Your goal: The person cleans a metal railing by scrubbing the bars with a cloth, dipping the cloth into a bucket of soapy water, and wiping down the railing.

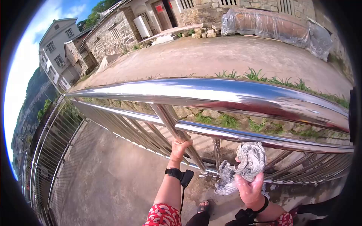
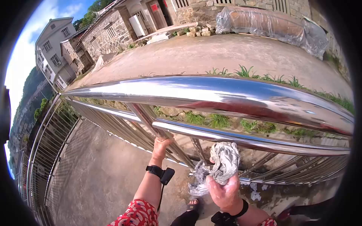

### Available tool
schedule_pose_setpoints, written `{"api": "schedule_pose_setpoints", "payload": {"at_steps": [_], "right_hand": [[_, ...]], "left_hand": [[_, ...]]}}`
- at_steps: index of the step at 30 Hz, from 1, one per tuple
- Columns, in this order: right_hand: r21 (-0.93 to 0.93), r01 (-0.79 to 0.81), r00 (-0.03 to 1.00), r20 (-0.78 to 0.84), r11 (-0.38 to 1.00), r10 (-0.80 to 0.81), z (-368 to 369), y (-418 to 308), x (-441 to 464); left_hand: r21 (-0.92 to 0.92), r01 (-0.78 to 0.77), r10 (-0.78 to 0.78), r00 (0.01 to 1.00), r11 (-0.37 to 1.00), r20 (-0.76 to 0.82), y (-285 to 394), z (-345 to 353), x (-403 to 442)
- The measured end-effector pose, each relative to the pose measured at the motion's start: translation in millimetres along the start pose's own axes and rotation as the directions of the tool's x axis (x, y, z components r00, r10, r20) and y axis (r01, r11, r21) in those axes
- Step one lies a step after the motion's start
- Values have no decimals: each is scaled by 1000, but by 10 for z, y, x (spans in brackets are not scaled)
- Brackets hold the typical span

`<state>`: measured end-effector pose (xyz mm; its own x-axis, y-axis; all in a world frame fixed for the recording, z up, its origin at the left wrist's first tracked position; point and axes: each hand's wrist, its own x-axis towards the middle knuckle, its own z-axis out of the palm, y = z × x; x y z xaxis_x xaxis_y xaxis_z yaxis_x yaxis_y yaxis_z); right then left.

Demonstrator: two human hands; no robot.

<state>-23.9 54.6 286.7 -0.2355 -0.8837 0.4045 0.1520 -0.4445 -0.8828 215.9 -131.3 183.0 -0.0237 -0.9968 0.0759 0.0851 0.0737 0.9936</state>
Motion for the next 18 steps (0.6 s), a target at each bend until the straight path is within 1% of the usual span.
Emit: {"api": "schedule_pose_setpoints", "payload": {"at_steps": [1, 2, 3, 4, 5, 6, 7, 8, 9, 10, 11, 12, 13, 14, 15, 16, 17, 18], "right_hand": [[139, -97, 993, -56, 986, 105, 71, -195, 165], [241, -194, 974, -68, 951, 216, 82, -352, 330], [486, -147, 961, -138, 862, 241, 186, -504, 511], [550, -103, 957, -173, 829, 233, 138, -516, 611], [609, -54, 950, -212, 791, 228, 103, -544, 704], [610, 4, 940, -272, 792, 205, 104, -594, 760], [601, -13, 933, -281, 799, 227, 140, -629, 802], [631, 23, 926, -306, 775, 222, 174, -592, 822], [661, 63, 917, -335, 748, 219, 209, -534, 822], [643, 57, 888, -382, 764, 255, 252, -475, 808], [644, 46, 902, -355, 764, 245, 355, -482, 840], [651, 17, 921, -305, 759, 241, 428, -423, 853], [655, -9, 938, -256, 755, 233, 504, -323, 866], [677, -10, 925, -274, 735, 265, 629, -236, 881], [-30, -14, 955, -297, 999, 4, 627, 21, 813], [-43, -30, 961, -277, 999, 17, 822, 5, 872], [-55, -44, 966, -257, 997, 29, 1038, 3, 978], [-307, 87, 995, -27, 948, -100, 1097, 29, 1046]], "left_hand": [[-6, 18, -18, 1000, 1000, 18, -61, -40, 27], [-15, 21, -21, 1000, 1000, 19, -41, -59, 30], [117, 87, -89, 996, 989, 11, -10, -68, 24], [250, 158, -162, 987, 955, -5, 14, -91, 1], [248, 174, -179, 984, 953, -1, 99, -112, -17], [226, 162, -181, 982, 961, 63, 173, -149, -31], [202, 162, -189, 974, 966, 123, 238, -223, -86], [287, 99, -160, 967, 953, 199, 348, -334, -125], [186, 88, -131, 964, 979, 233, 391, -504, -157], [294, -56, 22, 993, 954, 117, 418, -672, -154], [450, -130, 172, 984, 884, -53, 669, -783, -137], [475, -244, 369, 910, 845, -190, 943, -830, -77], [633, -170, 451, 836, 756, -314, 1270, -841, -22], [749, -335, 671, 717, 571, -190, 1447, -933, 129], [848, -371, 746, 665, 378, -41, 1685, -953, 261], [901, -401, 790, 601, 165, 123, 1888, -948, 401], [885, -445, 750, 630, 137, 200, 1965, -963, 535], [884, -397, 599, 779, 246, 183, 1750, -1212, 724]]}}
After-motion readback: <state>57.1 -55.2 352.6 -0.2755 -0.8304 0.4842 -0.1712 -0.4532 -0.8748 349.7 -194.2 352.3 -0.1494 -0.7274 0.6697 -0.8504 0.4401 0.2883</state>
